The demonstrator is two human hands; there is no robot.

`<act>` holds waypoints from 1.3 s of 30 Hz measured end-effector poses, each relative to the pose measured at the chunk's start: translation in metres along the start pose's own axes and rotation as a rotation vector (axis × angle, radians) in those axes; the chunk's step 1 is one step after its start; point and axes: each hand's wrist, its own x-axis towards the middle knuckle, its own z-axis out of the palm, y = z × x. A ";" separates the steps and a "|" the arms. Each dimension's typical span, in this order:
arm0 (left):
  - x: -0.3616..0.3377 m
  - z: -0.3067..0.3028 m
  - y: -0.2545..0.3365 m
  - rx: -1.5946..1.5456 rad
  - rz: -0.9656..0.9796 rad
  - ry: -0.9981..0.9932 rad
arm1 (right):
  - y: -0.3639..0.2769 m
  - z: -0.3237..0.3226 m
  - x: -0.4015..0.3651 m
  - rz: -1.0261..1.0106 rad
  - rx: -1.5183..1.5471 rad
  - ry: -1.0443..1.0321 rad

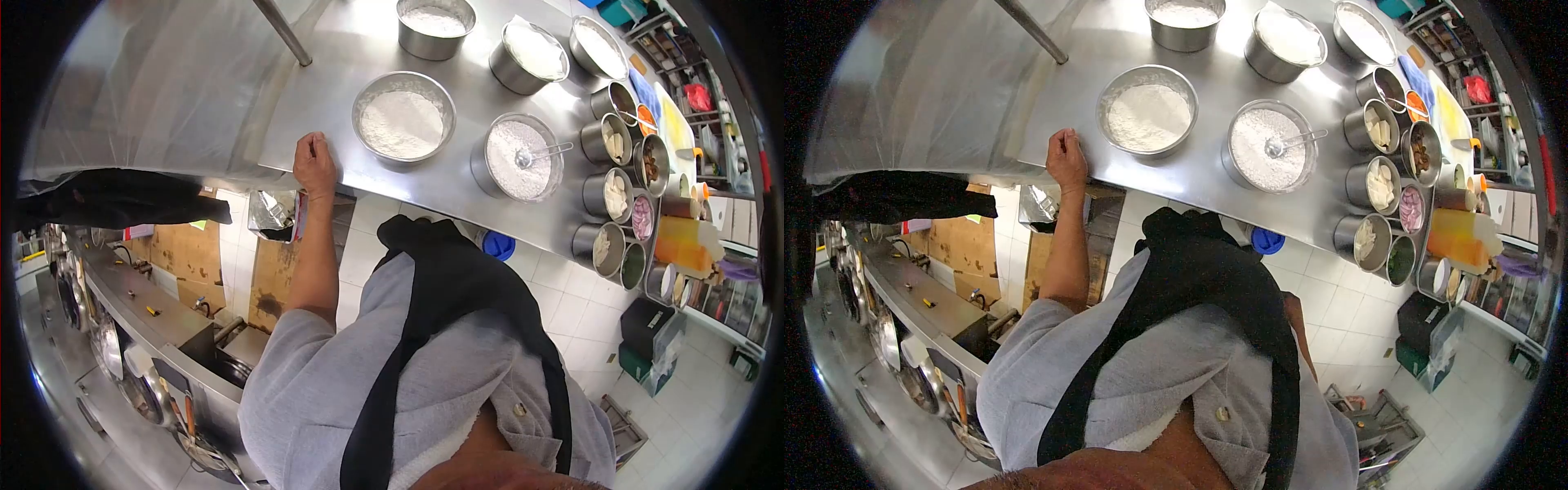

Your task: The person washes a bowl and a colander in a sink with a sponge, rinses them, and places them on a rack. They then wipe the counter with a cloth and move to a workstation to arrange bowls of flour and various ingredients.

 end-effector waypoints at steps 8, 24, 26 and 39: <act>0.006 -0.008 -0.011 -0.343 -0.283 -0.087 | -0.093 -0.055 -0.028 0.071 0.116 0.046; 0.025 -0.019 0.203 -0.964 -0.068 -0.625 | -0.037 0.035 -0.079 0.793 1.326 0.334; 0.014 -0.007 0.221 -0.959 -0.048 -0.668 | 0.012 0.111 -0.098 0.359 0.403 0.210; -0.099 -0.018 0.354 -0.739 0.059 -0.933 | 0.146 0.125 -0.115 0.658 1.705 0.054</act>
